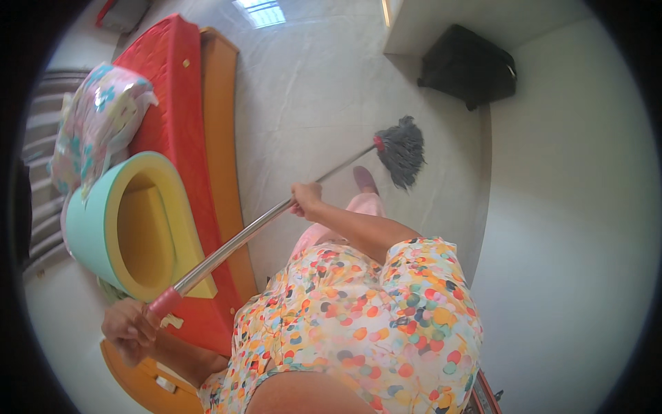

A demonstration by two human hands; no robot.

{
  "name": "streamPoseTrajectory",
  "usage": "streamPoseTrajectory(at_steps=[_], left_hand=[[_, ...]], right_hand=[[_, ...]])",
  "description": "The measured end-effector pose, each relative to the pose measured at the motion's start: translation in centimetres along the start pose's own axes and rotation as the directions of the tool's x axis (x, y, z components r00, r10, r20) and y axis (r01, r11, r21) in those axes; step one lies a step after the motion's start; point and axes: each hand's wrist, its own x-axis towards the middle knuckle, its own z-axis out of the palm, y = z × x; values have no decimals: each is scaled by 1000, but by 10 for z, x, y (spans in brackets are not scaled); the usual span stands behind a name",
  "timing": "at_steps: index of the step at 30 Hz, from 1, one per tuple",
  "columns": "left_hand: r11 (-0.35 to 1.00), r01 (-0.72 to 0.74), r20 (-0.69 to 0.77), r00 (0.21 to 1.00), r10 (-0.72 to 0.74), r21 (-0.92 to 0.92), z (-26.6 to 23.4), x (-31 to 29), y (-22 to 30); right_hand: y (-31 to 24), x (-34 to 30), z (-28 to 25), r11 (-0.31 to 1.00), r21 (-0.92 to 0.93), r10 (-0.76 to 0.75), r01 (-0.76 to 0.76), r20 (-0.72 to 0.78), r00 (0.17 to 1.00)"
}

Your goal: Mop the tiled floor of a bedroom and balcony.

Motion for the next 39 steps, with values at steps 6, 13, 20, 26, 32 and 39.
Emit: streamPoseTrajectory(at_steps=[6,13,20,26,32,39], left_hand=[[977,-55,-159,983,89,204,26,-51,48],[881,-187,-258,912,320,434,63,-50,58],[840,-44,-561,725,400,541,77,-97,68],[892,-34,-603,725,332,450,57,-91,84],[958,-13,-680,702,213,287,14,-96,85],[966,-178,-547,836,47,-189,-36,-90,6]], right_hand=[[7,-17,57,967,-247,3,57,236,972],[10,-14,108,945,-323,139,49,531,836],[44,-33,113,900,-434,184,22,426,886],[37,-44,100,918,-391,224,-65,376,899],[48,-35,76,953,-294,150,-68,267,952],[39,-1,10,983,-166,96,-72,145,985]])
